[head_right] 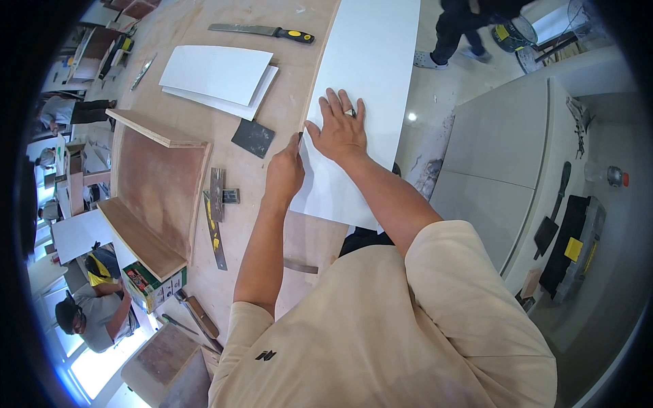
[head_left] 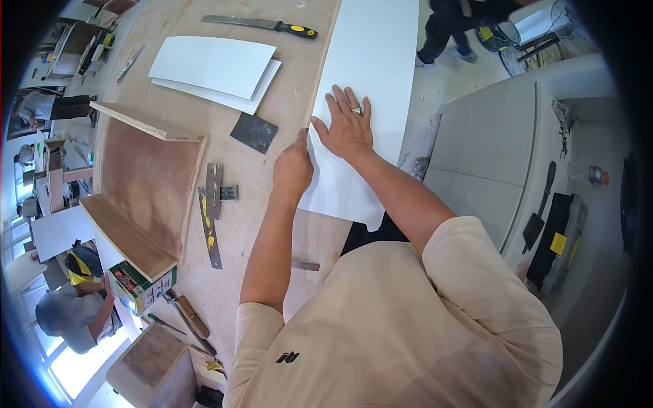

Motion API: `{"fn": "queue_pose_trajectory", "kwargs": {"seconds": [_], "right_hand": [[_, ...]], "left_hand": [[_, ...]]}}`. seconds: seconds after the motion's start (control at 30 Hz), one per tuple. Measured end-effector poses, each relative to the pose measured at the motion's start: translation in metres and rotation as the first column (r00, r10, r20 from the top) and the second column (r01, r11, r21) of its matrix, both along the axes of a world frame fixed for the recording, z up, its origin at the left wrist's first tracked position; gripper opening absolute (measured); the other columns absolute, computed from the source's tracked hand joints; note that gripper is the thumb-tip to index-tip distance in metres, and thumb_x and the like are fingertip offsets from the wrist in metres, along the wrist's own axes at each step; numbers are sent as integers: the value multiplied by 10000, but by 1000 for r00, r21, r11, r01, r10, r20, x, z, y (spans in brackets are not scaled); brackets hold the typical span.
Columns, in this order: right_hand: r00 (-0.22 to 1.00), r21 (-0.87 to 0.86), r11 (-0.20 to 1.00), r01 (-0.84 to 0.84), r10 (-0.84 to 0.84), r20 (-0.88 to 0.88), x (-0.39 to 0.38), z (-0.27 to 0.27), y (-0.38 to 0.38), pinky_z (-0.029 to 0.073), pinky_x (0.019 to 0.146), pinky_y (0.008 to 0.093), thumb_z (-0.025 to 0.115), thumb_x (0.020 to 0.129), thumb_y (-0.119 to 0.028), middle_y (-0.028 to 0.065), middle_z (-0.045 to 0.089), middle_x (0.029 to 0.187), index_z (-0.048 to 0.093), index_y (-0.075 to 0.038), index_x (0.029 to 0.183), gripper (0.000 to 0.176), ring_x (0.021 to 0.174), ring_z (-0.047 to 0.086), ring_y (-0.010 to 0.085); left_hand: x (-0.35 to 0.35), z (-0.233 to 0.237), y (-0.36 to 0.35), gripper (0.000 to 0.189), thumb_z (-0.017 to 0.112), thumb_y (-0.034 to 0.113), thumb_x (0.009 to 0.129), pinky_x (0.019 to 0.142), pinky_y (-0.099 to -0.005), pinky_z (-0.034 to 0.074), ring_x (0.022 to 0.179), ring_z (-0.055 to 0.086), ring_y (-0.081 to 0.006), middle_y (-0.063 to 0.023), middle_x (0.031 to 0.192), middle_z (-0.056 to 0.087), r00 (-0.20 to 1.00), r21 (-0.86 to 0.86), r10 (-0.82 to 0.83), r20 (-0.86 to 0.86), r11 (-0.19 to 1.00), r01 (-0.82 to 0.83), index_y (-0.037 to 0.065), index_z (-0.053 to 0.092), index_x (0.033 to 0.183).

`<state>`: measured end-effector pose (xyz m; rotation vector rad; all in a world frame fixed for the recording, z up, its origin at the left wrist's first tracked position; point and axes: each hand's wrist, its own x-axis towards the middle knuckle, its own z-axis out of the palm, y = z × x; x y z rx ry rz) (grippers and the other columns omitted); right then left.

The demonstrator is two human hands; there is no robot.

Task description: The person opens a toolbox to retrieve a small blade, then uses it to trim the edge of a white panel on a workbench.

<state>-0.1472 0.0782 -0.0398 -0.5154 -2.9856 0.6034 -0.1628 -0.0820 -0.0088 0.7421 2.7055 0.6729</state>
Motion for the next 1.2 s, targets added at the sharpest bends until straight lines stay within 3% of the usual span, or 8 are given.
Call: {"fn": "queue_pose_trajectory", "kwargs": {"seconds": [0.17, 1.2], "right_hand": [[1000, 7, 1000, 7, -7, 24, 0, 0, 0, 24, 1240, 544, 495, 985, -524, 79, 297, 1635, 437, -82, 1498, 680, 1535, 179, 259], [999, 17, 1000, 3, -4, 33, -1, 0, 0, 55, 1231, 570, 476, 981, -519, 89, 293, 1637, 426, -78, 1508, 689, 1533, 185, 272]], "left_hand": [[0, 0, 0, 491, 540, -15, 890, 746, -499, 552, 848, 693, -425, -276, 925, 699, 1000, -22, 0, 10, 1000, 0, -52, 526, 1379], [2, -3, -4, 471, 541, -7, 900, 740, -507, 552, 845, 692, -435, -281, 930, 697, 1000, 24, 16, -14, 1000, -16, -47, 541, 1369]]}}
